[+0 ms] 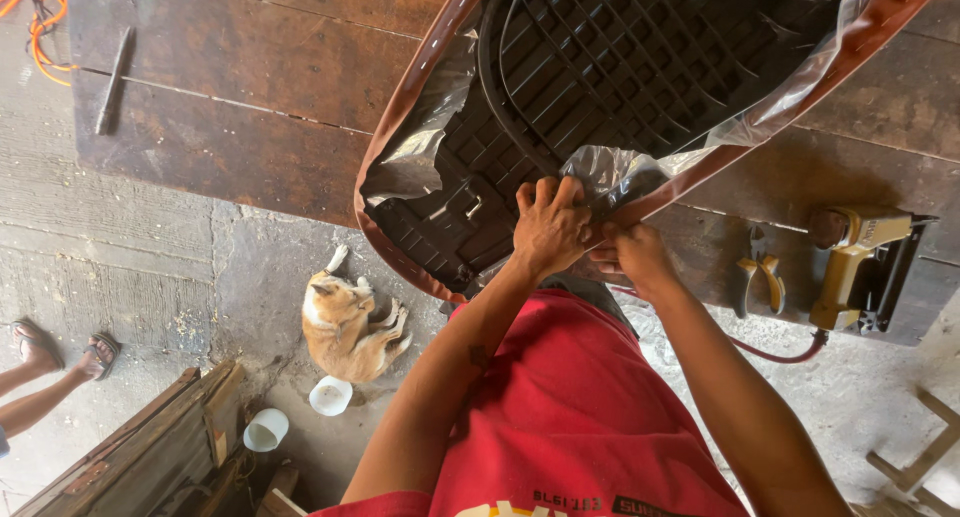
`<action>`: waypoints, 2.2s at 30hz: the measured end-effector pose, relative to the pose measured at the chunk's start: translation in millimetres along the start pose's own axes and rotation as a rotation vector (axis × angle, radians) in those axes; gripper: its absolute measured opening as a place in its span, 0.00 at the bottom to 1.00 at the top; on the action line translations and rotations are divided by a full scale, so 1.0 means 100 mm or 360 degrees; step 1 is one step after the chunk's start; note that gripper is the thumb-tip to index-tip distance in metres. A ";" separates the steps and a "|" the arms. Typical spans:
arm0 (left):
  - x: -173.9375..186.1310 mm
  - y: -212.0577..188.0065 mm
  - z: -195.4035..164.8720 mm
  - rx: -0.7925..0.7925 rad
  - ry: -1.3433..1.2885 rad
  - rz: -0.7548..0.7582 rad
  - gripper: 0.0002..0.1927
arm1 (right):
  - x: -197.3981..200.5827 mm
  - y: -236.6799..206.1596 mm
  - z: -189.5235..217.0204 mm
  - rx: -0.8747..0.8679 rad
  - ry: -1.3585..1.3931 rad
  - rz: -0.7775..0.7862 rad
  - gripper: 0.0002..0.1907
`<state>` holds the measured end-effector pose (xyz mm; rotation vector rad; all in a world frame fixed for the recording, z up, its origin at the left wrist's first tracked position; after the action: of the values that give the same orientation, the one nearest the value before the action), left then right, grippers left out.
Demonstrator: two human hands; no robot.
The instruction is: The person staples brown upholstery fabric to the underside of a motorcycle seat using a pneumatic staple gun. They repeatedly pull the fabric taut, fire staples along the perimeter, and flip the seat to check fit and tension.
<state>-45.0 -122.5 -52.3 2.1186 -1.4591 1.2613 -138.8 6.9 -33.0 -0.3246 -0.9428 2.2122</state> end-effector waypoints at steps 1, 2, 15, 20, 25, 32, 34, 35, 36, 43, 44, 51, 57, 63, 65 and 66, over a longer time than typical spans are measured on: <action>0.00 0.00 0.00 -0.0005 -0.0008 -0.0005 0.06 | -0.02 0.01 -0.02 0.0068 -0.0002 -0.0018 0.14; 0.01 0.01 -0.01 -0.0010 -0.0016 -0.0013 0.06 | -0.04 0.02 -0.03 0.0139 -0.0004 -0.0035 0.14; 0.08 0.07 0.05 -0.0107 0.0014 0.0094 0.06 | 1.31 -0.58 0.02 0.0126 -0.0718 -0.0681 0.24; 0.03 0.09 0.07 -0.0061 0.0014 0.0171 0.05 | 2.09 -0.67 -0.32 0.0032 -0.1304 -0.1198 0.41; 0.00 0.09 0.08 -0.0043 -0.0071 0.0170 0.05 | 2.22 -0.59 -0.42 0.0035 -0.1636 -0.1149 0.61; -0.04 0.11 0.06 -0.0047 -0.0126 0.0136 0.05 | 2.25 -0.42 -0.13 0.0034 -0.1728 -0.1055 0.41; -0.05 0.10 0.06 -0.0054 -0.0155 0.0155 0.05 | 2.29 -0.44 -0.04 0.0031 -0.1792 -0.1002 0.36; -0.05 0.10 0.07 -0.0051 -0.0164 0.0152 0.05 | 2.33 -0.47 0.00 0.0050 -0.1828 -0.0973 0.34; -0.05 0.09 0.08 -0.0047 -0.0170 0.0152 0.05 | 2.37 -0.50 0.03 0.0065 -0.1864 -0.0943 0.31; -0.05 0.08 0.14 -0.0103 -0.0158 0.0089 0.06 | 1.81 -0.89 0.21 0.0120 -0.1977 -0.0367 0.24; -0.05 0.09 0.15 -0.0105 -0.0151 0.0097 0.06 | 1.62 -0.90 0.22 -0.0007 -0.1909 -0.0297 0.24; -0.02 0.13 0.19 -0.0088 -0.0035 0.0334 0.07 | 0.61 -0.75 0.73 0.0554 -0.1857 0.0062 0.19; 0.00 0.15 0.22 -0.0083 -0.0049 0.0362 0.09 | 0.22 -0.60 0.99 -0.0139 -0.1613 -0.0122 0.20; 0.00 0.16 0.25 -0.0093 -0.0011 0.0389 0.08 | 0.00 -0.43 1.01 -0.0333 -0.1549 -0.0151 0.19; 0.02 0.16 0.25 -0.0093 -0.0055 0.0369 0.07 | -0.02 -0.41 1.00 -0.0300 -0.1656 -0.0108 0.17; 0.02 0.16 0.25 -0.0108 -0.0077 0.0363 0.07 | -0.03 -0.41 1.00 -0.0288 -0.1702 -0.0102 0.16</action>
<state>-46.5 -147.2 -68.9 1.9971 -1.7803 1.2229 -162.8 -28.6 66.1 0.8959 -1.6474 2.1882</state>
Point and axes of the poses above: each hand's wrist, its own y-axis towards the middle knuckle, its own x-axis out of the back of the hand, z = x × y, the point moved 1 cm from there along y, towards the middle knuckle, and after that the axes turned 11 degrees about x, right-handed, at the moved point
